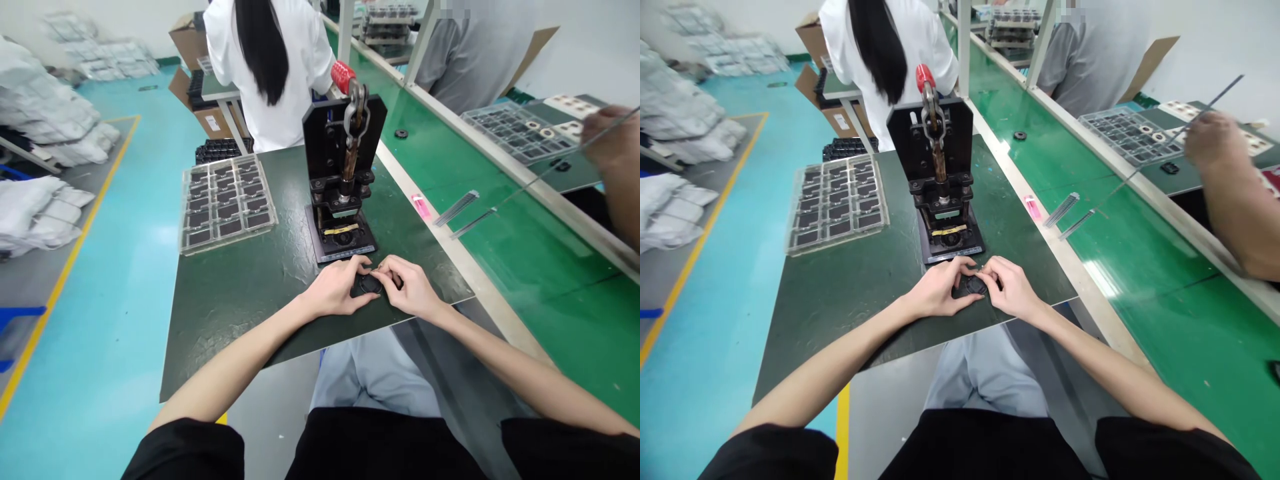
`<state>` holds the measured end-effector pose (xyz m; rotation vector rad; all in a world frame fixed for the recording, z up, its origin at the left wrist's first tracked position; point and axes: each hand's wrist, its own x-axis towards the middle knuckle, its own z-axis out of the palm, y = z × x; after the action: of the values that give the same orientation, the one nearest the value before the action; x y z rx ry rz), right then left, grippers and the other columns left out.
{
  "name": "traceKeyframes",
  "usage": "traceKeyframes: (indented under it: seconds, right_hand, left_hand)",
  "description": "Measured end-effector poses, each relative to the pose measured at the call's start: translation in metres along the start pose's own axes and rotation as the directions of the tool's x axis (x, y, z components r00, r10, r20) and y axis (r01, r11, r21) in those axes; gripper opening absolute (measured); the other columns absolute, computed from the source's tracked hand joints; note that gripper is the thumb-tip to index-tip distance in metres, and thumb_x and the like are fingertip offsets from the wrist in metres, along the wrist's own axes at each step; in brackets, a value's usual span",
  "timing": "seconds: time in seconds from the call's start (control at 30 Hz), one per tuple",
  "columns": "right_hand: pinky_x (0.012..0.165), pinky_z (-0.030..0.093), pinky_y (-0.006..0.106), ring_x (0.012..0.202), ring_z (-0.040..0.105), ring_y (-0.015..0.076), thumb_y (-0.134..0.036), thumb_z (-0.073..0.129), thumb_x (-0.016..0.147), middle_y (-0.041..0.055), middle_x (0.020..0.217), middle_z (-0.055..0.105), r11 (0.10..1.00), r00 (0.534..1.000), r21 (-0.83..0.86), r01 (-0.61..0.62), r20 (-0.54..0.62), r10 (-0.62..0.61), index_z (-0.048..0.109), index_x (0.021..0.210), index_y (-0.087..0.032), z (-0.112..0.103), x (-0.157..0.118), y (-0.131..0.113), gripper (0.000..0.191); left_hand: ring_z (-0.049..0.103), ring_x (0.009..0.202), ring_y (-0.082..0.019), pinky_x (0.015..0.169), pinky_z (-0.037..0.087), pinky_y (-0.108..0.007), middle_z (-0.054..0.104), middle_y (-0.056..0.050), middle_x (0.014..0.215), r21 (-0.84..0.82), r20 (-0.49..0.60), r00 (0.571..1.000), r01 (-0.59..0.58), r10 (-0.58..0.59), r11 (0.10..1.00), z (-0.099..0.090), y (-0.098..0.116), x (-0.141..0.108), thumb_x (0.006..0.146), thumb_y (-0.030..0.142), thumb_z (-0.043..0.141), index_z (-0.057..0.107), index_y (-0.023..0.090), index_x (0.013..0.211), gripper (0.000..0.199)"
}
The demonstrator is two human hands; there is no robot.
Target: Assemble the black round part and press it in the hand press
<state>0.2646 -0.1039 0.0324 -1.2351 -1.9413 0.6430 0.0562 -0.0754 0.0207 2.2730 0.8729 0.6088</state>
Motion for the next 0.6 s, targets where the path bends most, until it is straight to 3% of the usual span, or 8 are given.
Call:
traceKeyframes:
  seconds: [0.17, 0.23, 0.33, 0.43, 0.53, 0.6]
  right_hand:
    - [0.060, 0.044, 0.030, 0.061, 0.052, 0.0156, -0.037, 0.059, 0.099, 0.0025, 0.070, 0.057, 0.998, 0.999, 0.060, -0.032, -0.027, 0.034, 0.054, 0.071, -0.022, 0.0005, 0.0016, 0.0020, 0.032]
    - [0.063, 0.048, 0.030, 0.067, 0.057, 0.0161, -0.042, 0.061, 0.099, 0.0043, 0.078, 0.062, 0.986, 0.975, 0.162, -0.045, -0.207, 0.079, 0.057, 0.075, -0.022, -0.0007, 0.0025, 0.0037, 0.032]
    - [0.068, 0.055, 0.032, 0.076, 0.063, 0.0175, -0.051, 0.064, 0.097, 0.0075, 0.091, 0.067, 0.955, 0.873, 0.296, -0.031, -0.457, 0.170, 0.058, 0.082, -0.023, -0.0031, 0.0017, 0.0054, 0.033]
    - [0.066, 0.057, 0.033, 0.068, 0.064, 0.0166, -0.053, 0.068, 0.095, 0.0068, 0.090, 0.072, 0.917, 0.888, 0.388, -0.089, -0.385, 0.250, 0.062, 0.105, -0.024, -0.0050, -0.0026, 0.0056, 0.032]
    - [0.060, 0.057, 0.032, 0.060, 0.064, 0.0161, -0.050, 0.075, 0.091, 0.0035, 0.081, 0.074, 0.871, 0.930, 0.453, -0.189, -0.201, 0.306, 0.054, 0.139, -0.025, -0.0067, -0.0059, 0.0068, 0.058]
    - [0.059, 0.058, 0.031, 0.063, 0.067, 0.0174, -0.051, 0.076, 0.089, 0.0051, 0.080, 0.076, 0.866, 0.949, 0.446, -0.226, -0.099, 0.298, 0.063, 0.133, -0.023, -0.0080, -0.0060, 0.0085, 0.054]
  left_hand:
    - [0.076, 0.084, -0.023, 0.075, 0.057, -0.034, 0.075, -0.007, 0.108, -0.036, -0.002, 1.000, 0.025, -0.025, 0.999, 0.0010, 0.0006, 0.0012, 0.085, 0.044, 0.076, 0.043, 0.022, 0.122, 0.054]
    - [0.075, 0.082, -0.022, 0.074, 0.056, -0.033, 0.075, -0.006, 0.106, -0.049, -0.019, 0.999, 0.031, -0.031, 0.998, 0.0014, 0.0005, 0.0013, 0.085, 0.045, 0.077, 0.043, 0.022, 0.119, 0.053]
    - [0.074, 0.079, -0.020, 0.074, 0.056, -0.033, 0.075, -0.007, 0.108, -0.059, -0.042, 0.999, 0.031, -0.033, 0.998, 0.0016, 0.0002, 0.0010, 0.083, 0.045, 0.080, 0.044, 0.022, 0.118, 0.055]
    - [0.073, 0.077, -0.020, 0.075, 0.057, -0.033, 0.075, -0.007, 0.110, -0.050, -0.044, 0.998, 0.031, -0.033, 0.998, 0.0011, 0.0001, 0.0002, 0.083, 0.046, 0.080, 0.044, 0.022, 0.118, 0.055]
    - [0.073, 0.076, -0.019, 0.077, 0.058, -0.034, 0.076, -0.008, 0.110, -0.030, -0.041, 0.999, 0.023, -0.024, 0.999, -0.0003, 0.0003, -0.0007, 0.085, 0.049, 0.079, 0.045, 0.022, 0.120, 0.056]
    - [0.071, 0.073, -0.019, 0.076, 0.058, -0.034, 0.076, -0.007, 0.109, -0.010, -0.036, 0.999, 0.025, -0.026, 1.000, -0.0011, 0.0006, -0.0012, 0.085, 0.051, 0.078, 0.045, 0.022, 0.121, 0.057]
